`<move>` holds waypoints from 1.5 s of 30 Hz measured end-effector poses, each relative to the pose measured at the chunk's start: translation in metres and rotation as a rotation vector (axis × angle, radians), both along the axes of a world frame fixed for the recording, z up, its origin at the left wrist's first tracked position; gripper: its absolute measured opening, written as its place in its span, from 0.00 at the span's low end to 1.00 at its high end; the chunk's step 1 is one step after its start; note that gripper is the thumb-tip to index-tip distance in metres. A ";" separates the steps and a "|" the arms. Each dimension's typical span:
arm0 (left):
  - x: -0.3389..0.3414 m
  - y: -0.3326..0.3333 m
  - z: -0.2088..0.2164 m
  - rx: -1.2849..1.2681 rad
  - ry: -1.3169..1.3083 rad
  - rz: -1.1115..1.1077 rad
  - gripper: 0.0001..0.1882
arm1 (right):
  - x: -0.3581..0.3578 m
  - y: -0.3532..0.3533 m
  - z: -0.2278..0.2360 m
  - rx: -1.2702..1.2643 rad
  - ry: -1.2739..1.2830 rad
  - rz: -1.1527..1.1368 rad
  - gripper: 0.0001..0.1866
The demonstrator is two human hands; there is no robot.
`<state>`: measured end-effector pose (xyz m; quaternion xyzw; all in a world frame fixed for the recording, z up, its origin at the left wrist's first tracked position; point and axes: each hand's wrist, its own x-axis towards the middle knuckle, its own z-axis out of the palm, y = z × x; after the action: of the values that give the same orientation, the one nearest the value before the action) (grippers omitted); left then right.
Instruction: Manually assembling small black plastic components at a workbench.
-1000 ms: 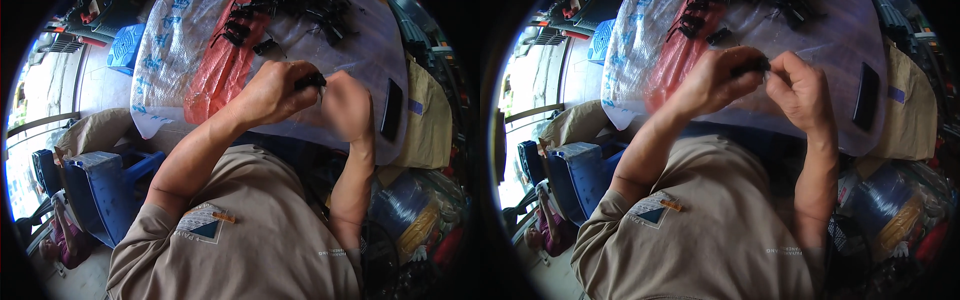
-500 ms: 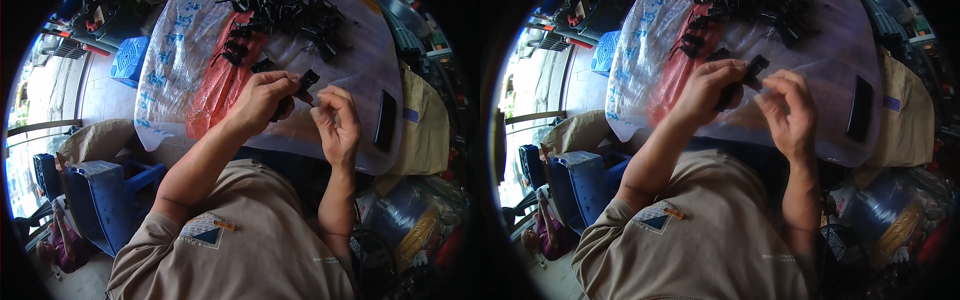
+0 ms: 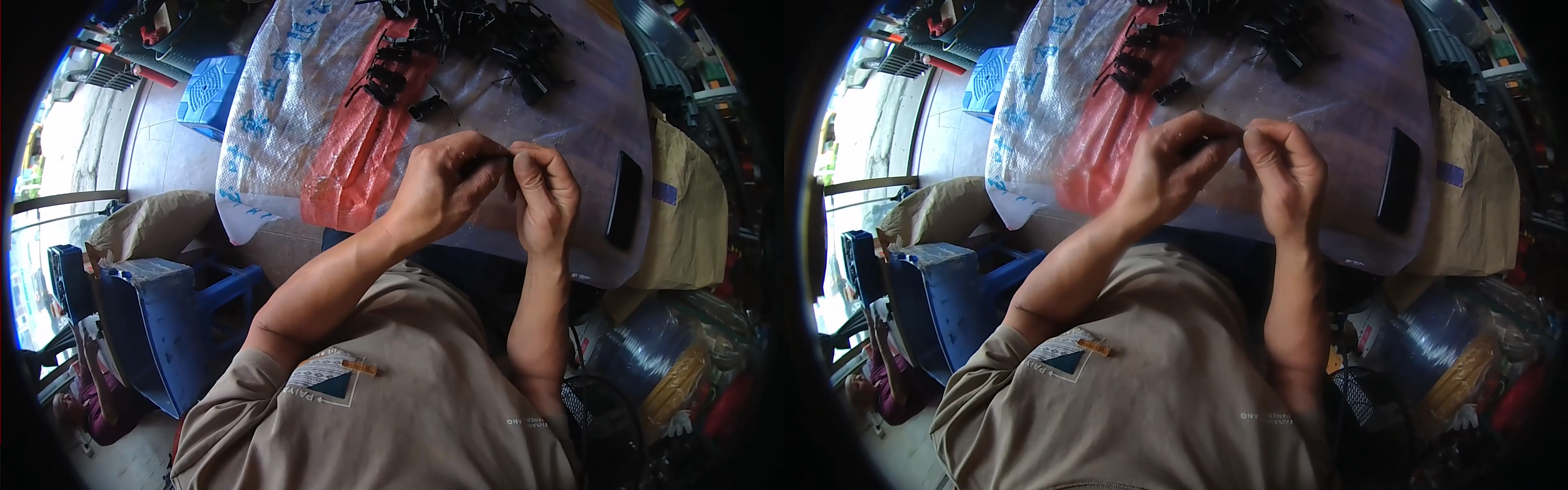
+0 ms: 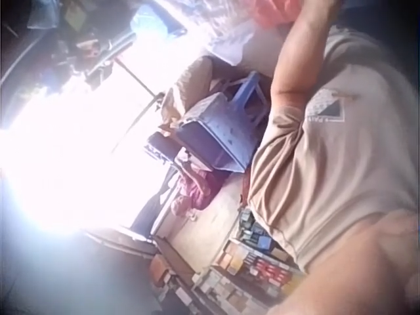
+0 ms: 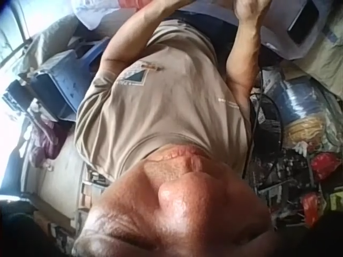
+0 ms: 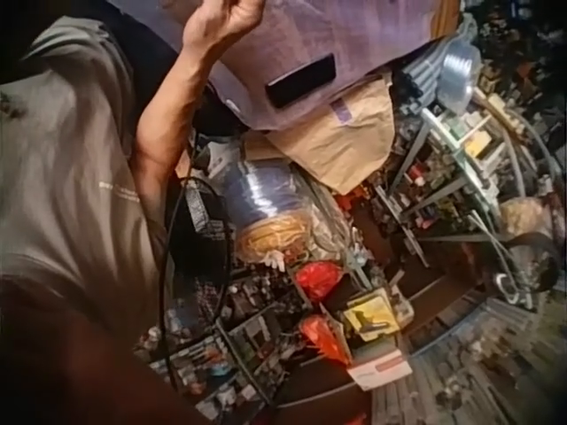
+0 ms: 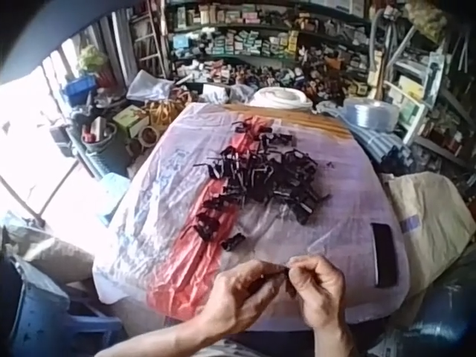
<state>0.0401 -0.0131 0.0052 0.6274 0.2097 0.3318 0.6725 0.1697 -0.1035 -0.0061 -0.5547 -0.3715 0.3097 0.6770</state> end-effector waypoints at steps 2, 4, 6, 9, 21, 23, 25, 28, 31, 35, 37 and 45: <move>0.001 0.001 -0.009 0.220 0.000 0.114 0.06 | -0.003 -0.001 0.000 0.026 0.083 0.046 0.06; 0.001 0.000 -0.009 0.244 -0.005 0.141 0.05 | -0.006 -0.001 0.001 0.037 0.060 0.032 0.07; -0.001 0.000 -0.007 0.272 -0.008 0.169 0.04 | -0.007 0.001 0.000 0.051 0.039 0.019 0.08; -0.006 0.001 -0.006 0.328 0.033 0.197 0.04 | -0.008 0.003 -0.010 0.085 0.001 0.035 0.09; -0.071 0.073 -0.023 -0.895 -0.512 -0.055 0.10 | -0.017 0.061 0.011 -0.073 -0.896 0.008 0.13; -0.067 0.076 -0.020 -1.011 -0.579 -0.040 0.08 | -0.007 0.075 -0.007 -0.137 -1.063 0.061 0.09; -0.056 0.068 -0.011 -0.993 -0.526 0.122 0.06 | -0.004 0.075 -0.012 -0.142 -0.962 -0.001 0.05; -0.060 0.073 -0.023 -0.743 -0.338 0.028 0.07 | -0.008 0.063 0.003 -0.263 -0.390 0.109 0.07; -0.049 0.060 -0.005 -0.493 -0.008 0.080 0.17 | -0.006 0.046 0.025 -0.274 0.033 0.327 0.09; -0.034 0.047 0.011 -0.308 0.107 0.012 0.19 | -0.007 0.030 0.047 -0.282 -0.016 0.341 0.07; -0.031 0.046 0.014 -0.203 0.142 -0.078 0.19 | -0.007 0.028 0.047 -0.241 -0.230 0.219 0.06; -0.029 0.041 0.019 0.114 0.094 -0.287 0.17 | 0.005 0.011 0.055 -0.276 -0.313 0.263 0.04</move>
<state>0.0113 0.0276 0.0242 0.7029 0.1298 0.2140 0.6658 0.1747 -0.0923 0.0490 -0.6301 -0.4949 0.3533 0.4830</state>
